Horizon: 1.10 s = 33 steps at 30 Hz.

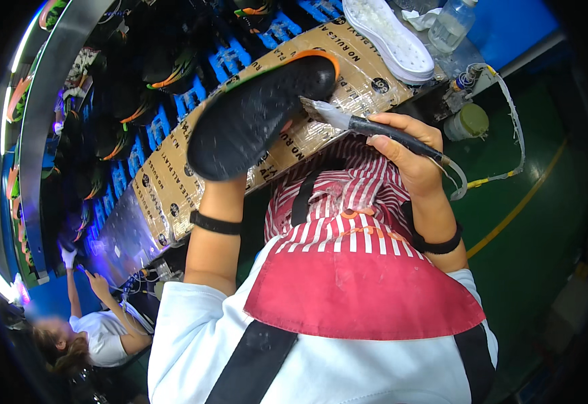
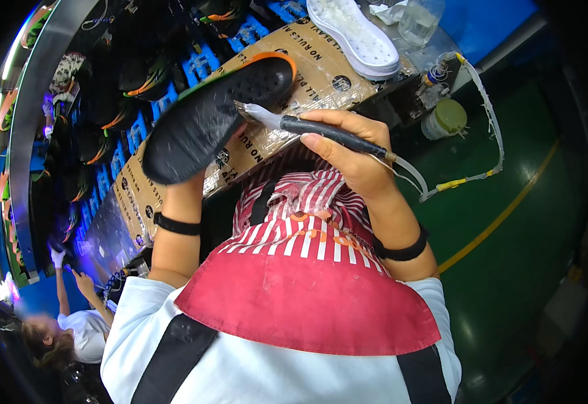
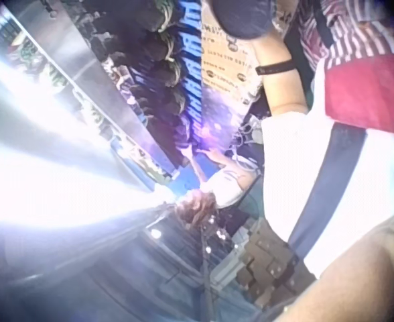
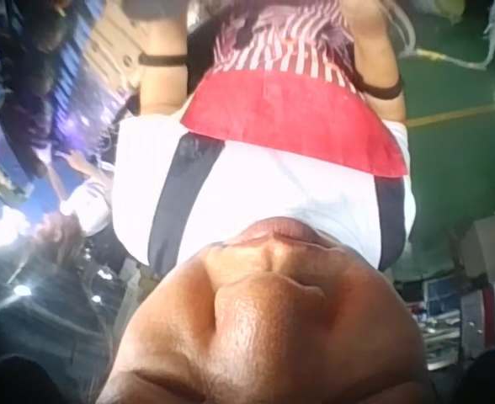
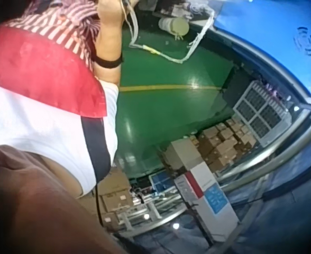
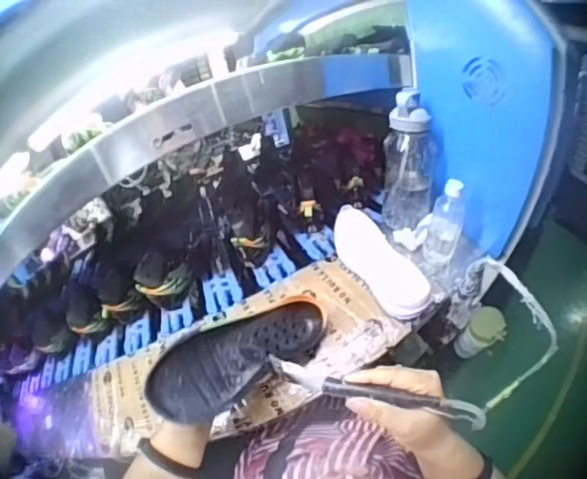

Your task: Apply primer to the edges and surfaces of shoe soles using a brush tool at a manufacturing station.

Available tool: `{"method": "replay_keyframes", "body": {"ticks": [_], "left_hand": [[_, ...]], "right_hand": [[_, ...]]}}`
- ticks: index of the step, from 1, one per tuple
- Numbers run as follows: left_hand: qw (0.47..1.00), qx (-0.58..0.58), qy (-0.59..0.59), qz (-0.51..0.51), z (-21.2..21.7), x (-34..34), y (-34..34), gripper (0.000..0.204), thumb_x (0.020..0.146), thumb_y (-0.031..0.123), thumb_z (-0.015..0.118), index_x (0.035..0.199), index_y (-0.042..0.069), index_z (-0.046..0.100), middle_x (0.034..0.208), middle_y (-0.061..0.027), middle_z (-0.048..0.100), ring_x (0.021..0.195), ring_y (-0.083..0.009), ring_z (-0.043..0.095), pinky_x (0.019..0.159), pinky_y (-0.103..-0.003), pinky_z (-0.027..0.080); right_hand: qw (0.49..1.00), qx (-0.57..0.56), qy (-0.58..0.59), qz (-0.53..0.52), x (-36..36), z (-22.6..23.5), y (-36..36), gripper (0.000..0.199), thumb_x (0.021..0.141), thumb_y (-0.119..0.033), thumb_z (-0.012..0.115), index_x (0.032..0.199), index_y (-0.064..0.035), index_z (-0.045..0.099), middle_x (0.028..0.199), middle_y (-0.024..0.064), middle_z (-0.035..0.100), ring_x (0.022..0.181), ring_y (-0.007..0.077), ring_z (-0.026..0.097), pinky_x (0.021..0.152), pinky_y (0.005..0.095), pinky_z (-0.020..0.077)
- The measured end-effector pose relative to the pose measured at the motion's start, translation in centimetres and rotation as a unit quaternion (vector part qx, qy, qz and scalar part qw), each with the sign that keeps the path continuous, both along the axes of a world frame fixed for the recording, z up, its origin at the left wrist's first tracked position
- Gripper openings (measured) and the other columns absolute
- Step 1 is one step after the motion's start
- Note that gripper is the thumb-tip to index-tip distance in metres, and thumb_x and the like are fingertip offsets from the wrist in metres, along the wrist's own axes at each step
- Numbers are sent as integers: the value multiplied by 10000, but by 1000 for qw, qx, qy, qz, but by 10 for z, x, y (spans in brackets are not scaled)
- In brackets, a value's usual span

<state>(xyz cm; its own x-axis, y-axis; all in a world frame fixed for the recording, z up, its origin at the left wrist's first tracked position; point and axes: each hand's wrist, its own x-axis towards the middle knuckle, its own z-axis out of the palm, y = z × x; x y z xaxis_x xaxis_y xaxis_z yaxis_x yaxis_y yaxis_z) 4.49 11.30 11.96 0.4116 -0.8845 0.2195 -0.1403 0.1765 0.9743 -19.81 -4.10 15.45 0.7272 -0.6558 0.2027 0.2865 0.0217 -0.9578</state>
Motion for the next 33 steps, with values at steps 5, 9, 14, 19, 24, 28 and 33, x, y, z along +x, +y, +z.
{"method": "replay_keyframes", "body": {"ticks": [5,9,14,19,24,28,33], "left_hand": [[826,21,564,-5,15,-46,18,763,871,568,378,1368,-8,325,1301,-265,442,1178,-369,484,962,-475,428],[768,92,630,-71,8,-76,17,833,848,658,312,1371,10,326,1271,-295,450,1146,-425,486,913,-478,472],[782,27,620,-56,1,-84,9,819,839,659,303,1374,39,332,1268,-272,462,1126,-442,496,925,-500,459],[769,-28,629,-112,2,-92,-16,848,819,699,334,1373,57,339,1280,-276,448,1119,-452,496,893,-507,478],[736,-44,653,-175,2,-104,-27,815,840,673,332,1374,58,340,1292,-258,447,1127,-435,495,924,-507,457],[785,-32,614,-73,-35,-101,-19,750,854,625,369,1377,87,350,1319,-153,465,1158,-308,508,997,-453,411],[799,-62,594,-75,-42,-94,-22,764,838,621,420,1383,91,339,1326,-148,460,1168,-307,500,1001,-442,410]], "right_hand": [[998,58,-2,-29,0,6,-4,224,794,-21,671,1005,49,646,854,84,677,748,91,625,679,187,492],[995,82,-1,-50,6,3,-2,192,806,-29,652,977,56,643,823,76,670,721,84,619,663,185,492],[997,64,-5,-46,18,13,3,161,806,-44,655,936,49,644,795,66,665,687,73,610,620,196,488],[992,49,-32,-108,38,28,3,135,808,-63,661,901,34,647,738,49,656,644,65,600,579,201,486],[964,-63,-39,-256,62,23,-3,141,784,-88,686,867,20,648,647,46,632,554,67,581,489,229,450],[958,-141,-22,-247,72,16,7,127,751,-73,677,843,5,639,697,137,633,621,163,634,558,274,469],[987,-104,-32,-119,59,32,12,157,783,-68,689,911,19,660,740,32,652,644,42,576,572,195,450]]}}
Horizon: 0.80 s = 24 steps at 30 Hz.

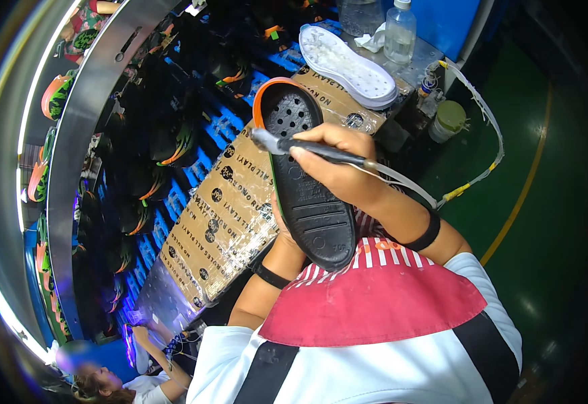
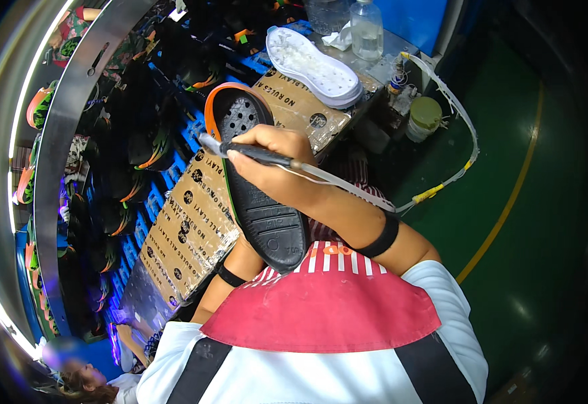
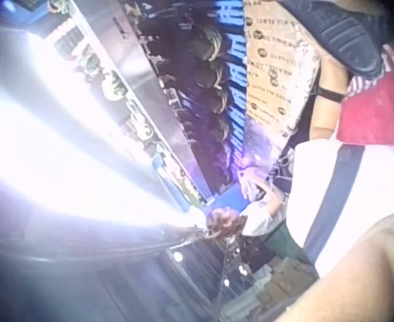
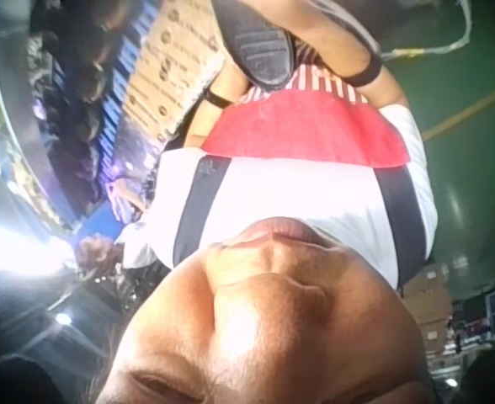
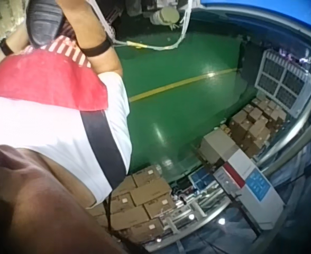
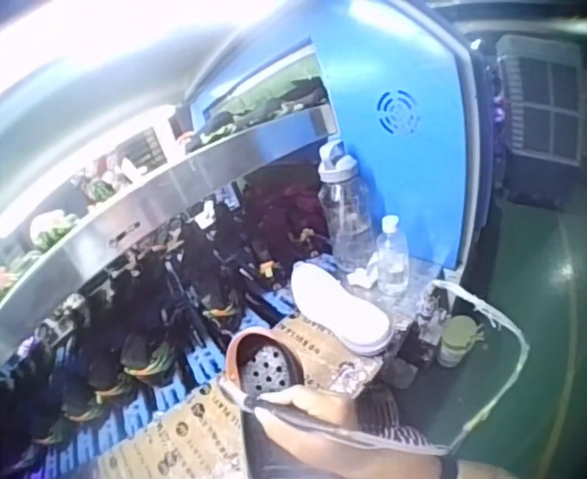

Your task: Apply primer to the edges and surfaces of shoe soles using a brush tool at a manufacturing station.

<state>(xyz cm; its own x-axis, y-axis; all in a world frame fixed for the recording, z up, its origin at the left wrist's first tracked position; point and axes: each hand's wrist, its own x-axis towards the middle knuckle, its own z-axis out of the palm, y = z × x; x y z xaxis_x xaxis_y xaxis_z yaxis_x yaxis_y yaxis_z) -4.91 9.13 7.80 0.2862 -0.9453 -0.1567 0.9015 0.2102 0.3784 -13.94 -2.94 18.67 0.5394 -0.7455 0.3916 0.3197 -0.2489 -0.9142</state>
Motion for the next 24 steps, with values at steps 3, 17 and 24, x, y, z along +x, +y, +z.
{"method": "replay_keyframes", "body": {"ticks": [3,17,24], "left_hand": [[999,-22,-13,-21,2,1,2,795,820,632,443,1389,90,326,1332,-157,452,1174,-320,493,1008,-450,402],[999,4,-36,-23,15,0,1,823,793,640,487,1406,122,302,1371,-135,411,1204,-304,467,1025,-451,381],[1000,5,-15,16,-19,10,16,778,780,648,502,1362,151,365,1324,-103,454,1175,-274,488,1031,-429,369]], "right_hand": [[994,-28,-1,-106,-3,1,-4,140,787,-46,682,910,17,662,732,15,640,647,29,553,582,183,443],[945,-280,42,-163,-3,6,-7,154,709,-88,688,838,-35,624,667,102,600,589,251,593,544,342,450],[921,-378,95,29,-4,14,11,197,665,-72,699,833,-14,615,688,118,590,627,271,587,560,348,474]]}}
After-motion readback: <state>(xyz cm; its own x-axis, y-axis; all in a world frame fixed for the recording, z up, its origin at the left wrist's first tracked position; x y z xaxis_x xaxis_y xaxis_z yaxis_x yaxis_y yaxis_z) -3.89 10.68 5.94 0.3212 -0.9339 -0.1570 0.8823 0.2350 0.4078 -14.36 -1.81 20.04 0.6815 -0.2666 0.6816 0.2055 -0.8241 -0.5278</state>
